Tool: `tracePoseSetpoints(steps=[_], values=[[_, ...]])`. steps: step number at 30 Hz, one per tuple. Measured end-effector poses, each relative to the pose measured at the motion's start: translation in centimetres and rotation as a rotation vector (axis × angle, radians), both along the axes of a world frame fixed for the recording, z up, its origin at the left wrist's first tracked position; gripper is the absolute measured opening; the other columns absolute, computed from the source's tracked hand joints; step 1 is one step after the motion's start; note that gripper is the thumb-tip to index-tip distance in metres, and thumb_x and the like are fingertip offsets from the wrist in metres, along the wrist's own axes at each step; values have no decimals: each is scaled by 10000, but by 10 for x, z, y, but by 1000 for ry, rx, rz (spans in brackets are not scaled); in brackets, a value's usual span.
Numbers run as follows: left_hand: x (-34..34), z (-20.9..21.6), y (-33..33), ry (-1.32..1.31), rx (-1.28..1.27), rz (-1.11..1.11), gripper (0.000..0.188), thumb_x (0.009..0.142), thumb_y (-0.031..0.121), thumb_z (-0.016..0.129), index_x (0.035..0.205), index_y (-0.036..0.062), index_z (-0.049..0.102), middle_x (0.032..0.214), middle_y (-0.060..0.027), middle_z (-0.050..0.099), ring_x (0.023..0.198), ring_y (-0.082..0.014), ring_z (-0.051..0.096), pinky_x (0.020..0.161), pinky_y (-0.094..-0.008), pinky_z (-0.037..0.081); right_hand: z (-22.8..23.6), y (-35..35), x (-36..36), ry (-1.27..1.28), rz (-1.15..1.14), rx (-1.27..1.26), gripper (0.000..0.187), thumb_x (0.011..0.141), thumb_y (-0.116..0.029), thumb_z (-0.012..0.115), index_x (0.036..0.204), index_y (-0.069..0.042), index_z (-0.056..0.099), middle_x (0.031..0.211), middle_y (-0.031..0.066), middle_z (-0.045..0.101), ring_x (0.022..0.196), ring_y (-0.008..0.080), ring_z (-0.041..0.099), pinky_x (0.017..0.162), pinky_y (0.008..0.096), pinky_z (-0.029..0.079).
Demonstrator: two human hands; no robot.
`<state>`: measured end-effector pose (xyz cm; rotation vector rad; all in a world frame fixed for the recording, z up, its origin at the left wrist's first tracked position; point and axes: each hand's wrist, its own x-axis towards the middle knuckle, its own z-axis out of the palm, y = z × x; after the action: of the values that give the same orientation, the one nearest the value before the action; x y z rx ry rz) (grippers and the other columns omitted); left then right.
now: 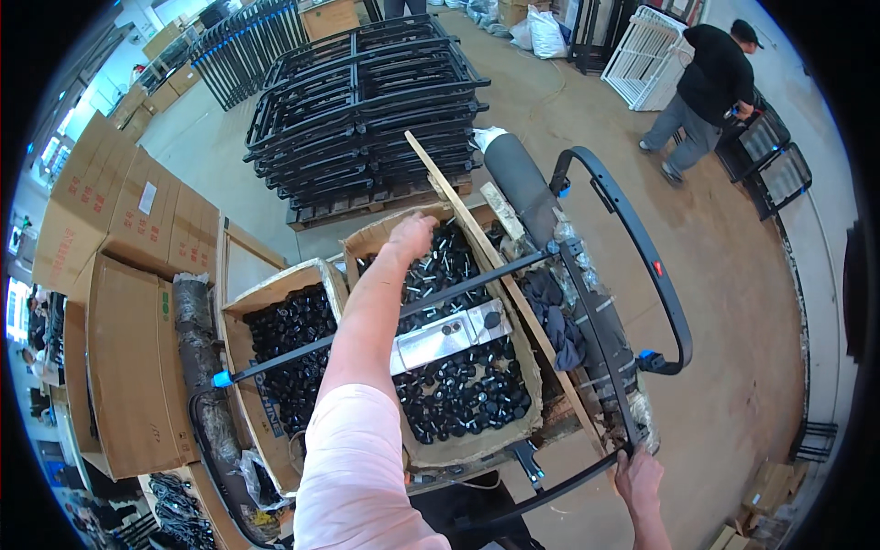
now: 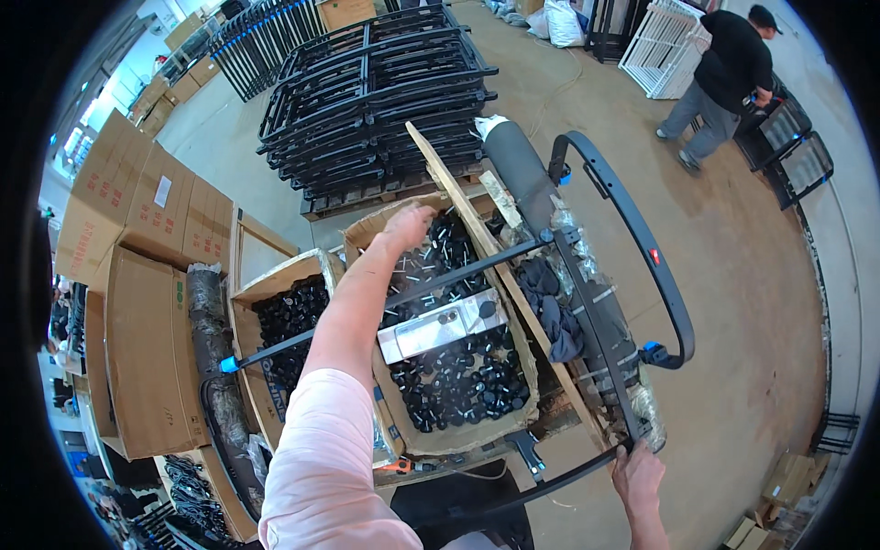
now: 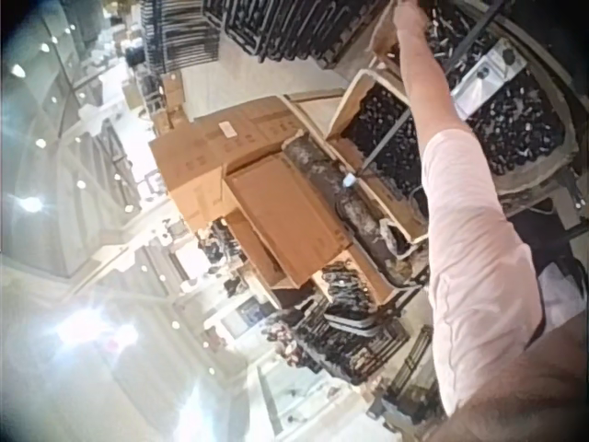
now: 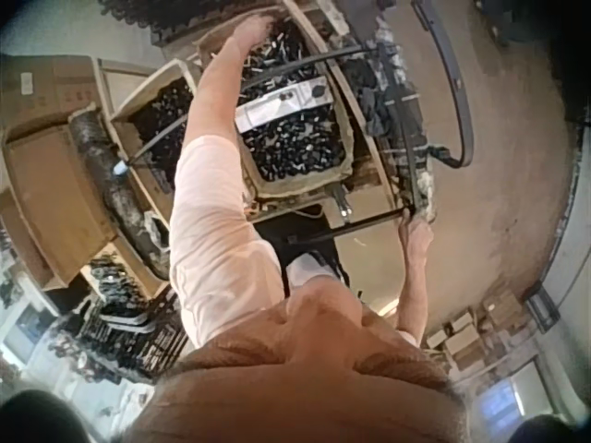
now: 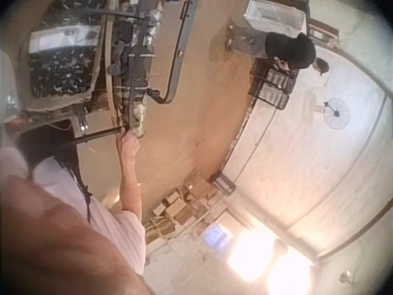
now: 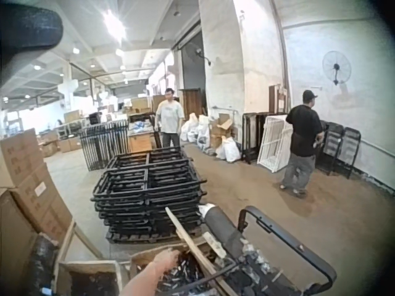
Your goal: The person assembles a black electronic device by attaching a handle, inserting a power cord, and securing components with a cordless drill. They work at a station with boxes of parts and stacks of similar devices in a warehouse setting.
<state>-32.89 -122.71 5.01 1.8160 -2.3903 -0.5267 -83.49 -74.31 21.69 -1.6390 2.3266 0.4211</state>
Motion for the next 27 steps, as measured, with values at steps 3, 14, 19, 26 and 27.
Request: tracePoseSetpoints(steps=[3,14,19,26,27], values=[[-23,-27,-10,-12,7,35,437,979,109,618,1415,89,599,1366,-231,648,1267,-408,659,1073,-503,547,6,-6,2,-1,-13,44,384,989,-304,678,1104,60,632,864,273,738,806,473,737,733,561,583],[-64,-31,-6,-96,-77,178,339,956,32,646,1284,20,561,1278,-277,642,1138,-439,722,939,-510,616,0,-1,0,29,-30,70,409,996,-311,671,1130,75,636,870,285,736,819,475,738,729,554,582],[-41,-5,5,202,6,319,454,917,117,767,1297,26,534,1276,-285,638,1121,-450,705,988,-494,586,4,-2,0,-7,-53,55,395,988,-330,681,1074,54,652,899,275,743,847,471,739,757,549,582],[-1,87,85,1491,371,605,342,1038,94,700,1293,-10,497,1234,-163,630,1102,-305,712,991,-428,615,70,-75,48,-104,58,-61,363,916,-297,776,1081,15,692,1031,233,750,936,438,733,829,514,587],[-4,109,108,1593,415,614,305,1053,78,677,1287,-6,498,1230,-157,626,1125,-298,705,1005,-433,617,85,-97,80,-283,104,-211,347,909,-269,788,1123,-11,701,1070,210,750,957,426,731,843,500,588]])
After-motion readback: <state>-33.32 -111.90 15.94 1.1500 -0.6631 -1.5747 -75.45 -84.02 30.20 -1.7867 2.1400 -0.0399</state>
